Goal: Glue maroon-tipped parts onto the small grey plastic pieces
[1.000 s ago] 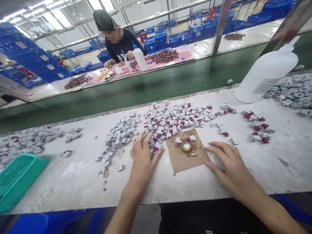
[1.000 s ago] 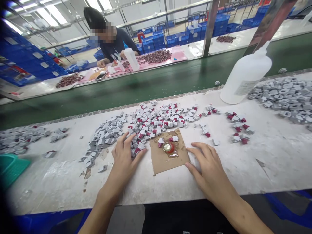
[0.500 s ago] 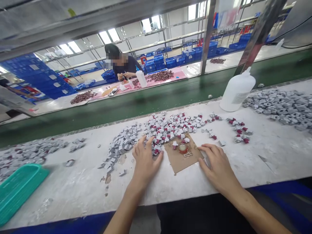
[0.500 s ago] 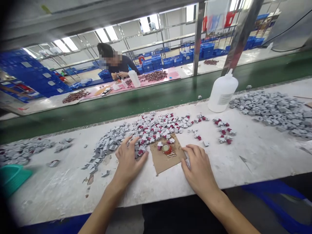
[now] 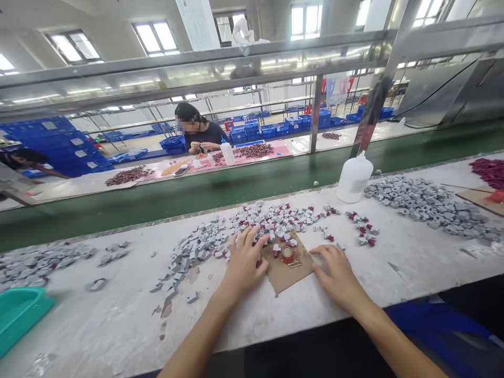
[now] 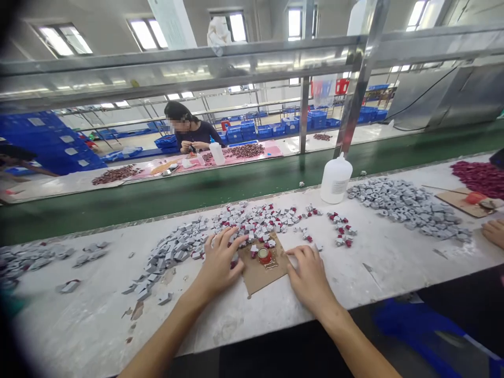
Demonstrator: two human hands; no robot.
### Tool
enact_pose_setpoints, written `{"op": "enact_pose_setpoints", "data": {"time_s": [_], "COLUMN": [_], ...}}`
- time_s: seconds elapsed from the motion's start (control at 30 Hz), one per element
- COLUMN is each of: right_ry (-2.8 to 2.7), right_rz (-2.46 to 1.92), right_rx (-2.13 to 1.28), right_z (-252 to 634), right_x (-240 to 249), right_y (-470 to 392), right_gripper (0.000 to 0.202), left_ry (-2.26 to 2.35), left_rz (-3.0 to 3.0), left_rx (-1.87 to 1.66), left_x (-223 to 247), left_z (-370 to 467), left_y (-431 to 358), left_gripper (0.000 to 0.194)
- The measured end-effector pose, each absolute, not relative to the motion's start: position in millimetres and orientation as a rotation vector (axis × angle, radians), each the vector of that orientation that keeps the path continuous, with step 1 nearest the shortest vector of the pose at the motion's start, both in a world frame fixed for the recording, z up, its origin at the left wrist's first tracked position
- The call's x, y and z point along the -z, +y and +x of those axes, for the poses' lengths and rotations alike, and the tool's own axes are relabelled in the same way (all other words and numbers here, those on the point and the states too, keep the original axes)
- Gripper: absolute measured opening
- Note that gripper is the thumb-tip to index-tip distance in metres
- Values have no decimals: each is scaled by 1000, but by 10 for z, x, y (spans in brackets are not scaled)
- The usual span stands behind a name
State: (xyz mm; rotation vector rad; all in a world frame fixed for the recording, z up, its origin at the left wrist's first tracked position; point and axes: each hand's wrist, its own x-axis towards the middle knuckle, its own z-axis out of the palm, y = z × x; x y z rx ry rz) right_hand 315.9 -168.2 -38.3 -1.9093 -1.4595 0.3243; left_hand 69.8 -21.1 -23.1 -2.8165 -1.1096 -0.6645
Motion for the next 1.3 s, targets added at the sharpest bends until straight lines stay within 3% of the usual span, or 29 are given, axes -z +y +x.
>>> {"op": "enact_pose_setpoints", "data": {"time_s": [0.1,0.27,0.37,0.9,1.1,1.3], "right_ry": [-1562,-1823,-1955,-1918,-1890,-1705], "right_rz": [-1846,-1831,-1903,-2229,-2245,-2343], "right_rx": [-410,-577,-643,-430,-413,-257], "right_z": [3314,3339,3275,3343,3411,3827], "right_x": [97,-213,-214,-244,-365,-502], "right_y": [-1358,-650,-399,-357,-244,650], "right_gripper": [38,24,36,31,29,38], "left_ry": [-1023,-984,-988,-867,-815,-862], "left_rz": [-2843,-2840,-2832,-2731,-2696,-2645], "left_rx": [692,757,779,803,845,805], "left_x": [189,176,230,475,386,381], "left_z": [802,889,880,801,845,879], "left_y": [-73,111,137,101,169,158], "left_gripper": [41,27,30,51,25,26]}}
